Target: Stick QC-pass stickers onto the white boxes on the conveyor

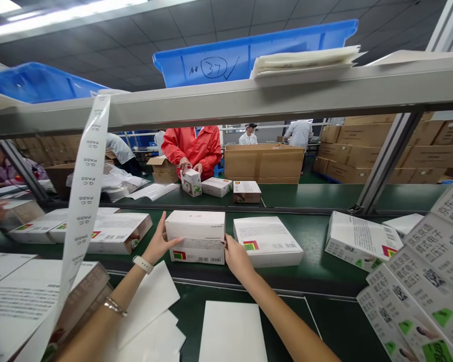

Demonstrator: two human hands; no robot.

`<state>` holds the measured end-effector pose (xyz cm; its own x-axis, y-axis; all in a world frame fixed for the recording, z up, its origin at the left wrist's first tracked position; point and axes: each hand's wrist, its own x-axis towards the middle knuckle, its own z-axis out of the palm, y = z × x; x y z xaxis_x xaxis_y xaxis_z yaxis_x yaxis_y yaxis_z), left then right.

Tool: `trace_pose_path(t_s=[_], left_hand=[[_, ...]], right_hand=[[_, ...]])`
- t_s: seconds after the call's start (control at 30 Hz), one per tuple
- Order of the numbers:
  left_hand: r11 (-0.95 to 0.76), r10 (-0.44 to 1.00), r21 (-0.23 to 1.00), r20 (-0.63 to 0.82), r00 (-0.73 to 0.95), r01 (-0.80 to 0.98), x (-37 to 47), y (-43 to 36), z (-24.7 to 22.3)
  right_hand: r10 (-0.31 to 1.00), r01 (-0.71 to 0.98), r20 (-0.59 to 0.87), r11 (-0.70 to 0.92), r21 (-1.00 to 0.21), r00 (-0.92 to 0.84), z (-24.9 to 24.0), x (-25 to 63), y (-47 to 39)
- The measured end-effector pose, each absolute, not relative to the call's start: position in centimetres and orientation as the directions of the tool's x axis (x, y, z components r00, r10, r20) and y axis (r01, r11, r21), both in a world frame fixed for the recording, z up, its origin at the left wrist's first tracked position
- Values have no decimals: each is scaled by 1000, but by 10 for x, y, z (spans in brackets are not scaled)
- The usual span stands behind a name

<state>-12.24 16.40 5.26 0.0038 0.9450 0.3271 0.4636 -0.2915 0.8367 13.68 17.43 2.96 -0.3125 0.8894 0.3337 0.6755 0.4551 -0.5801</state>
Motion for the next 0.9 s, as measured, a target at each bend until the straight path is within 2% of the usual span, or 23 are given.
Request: trace_pose_path(t_s=[0.17,0.33,0.47,0.57,0.63,0.67,0.7,0.73,0.77,0.8,0.83,0.9], left_hand=[[-349,848,667,523,-81,658,-135,149,55],[-287,809,674,551,-205,681,-146,154,54],[-239,754,688,576,-315,686,-145,162,57],[-206,694,674,612,-379,709,-132,154,66],[-220,657,624,663,-359,749,-111,134,67],[-247,659,584,686,-308,773,-96,121,65],[-321,695,487,704,-147,812,-80,106,60],[-427,749,393,658,76,814,-63,90,52],[-546,778,307,532,335,780,-46,76,43],[-649,749,245,371,549,720,-32,63,33],[-703,711,226,248,658,674,-20,53,23],[-734,667,235,76,741,637,-6,41,5]], right_hand=[[847,565,390,532,-630,-362,27,172,132],[877,580,205,447,-681,-435,30,207,78],[871,643,82,418,-642,-484,24,218,43],[874,692,79,431,-579,-479,20,218,24],[866,728,89,465,-503,-492,17,216,16],[857,741,93,488,-462,-506,15,214,13],[848,751,95,509,-420,-522,13,213,11],[838,759,97,530,-378,-537,11,212,10],[829,765,96,548,-339,-551,9,210,10],[820,768,93,563,-305,-564,7,209,10],[812,769,87,576,-276,-577,6,208,10],[795,762,72,600,-245,-603,5,204,11]])
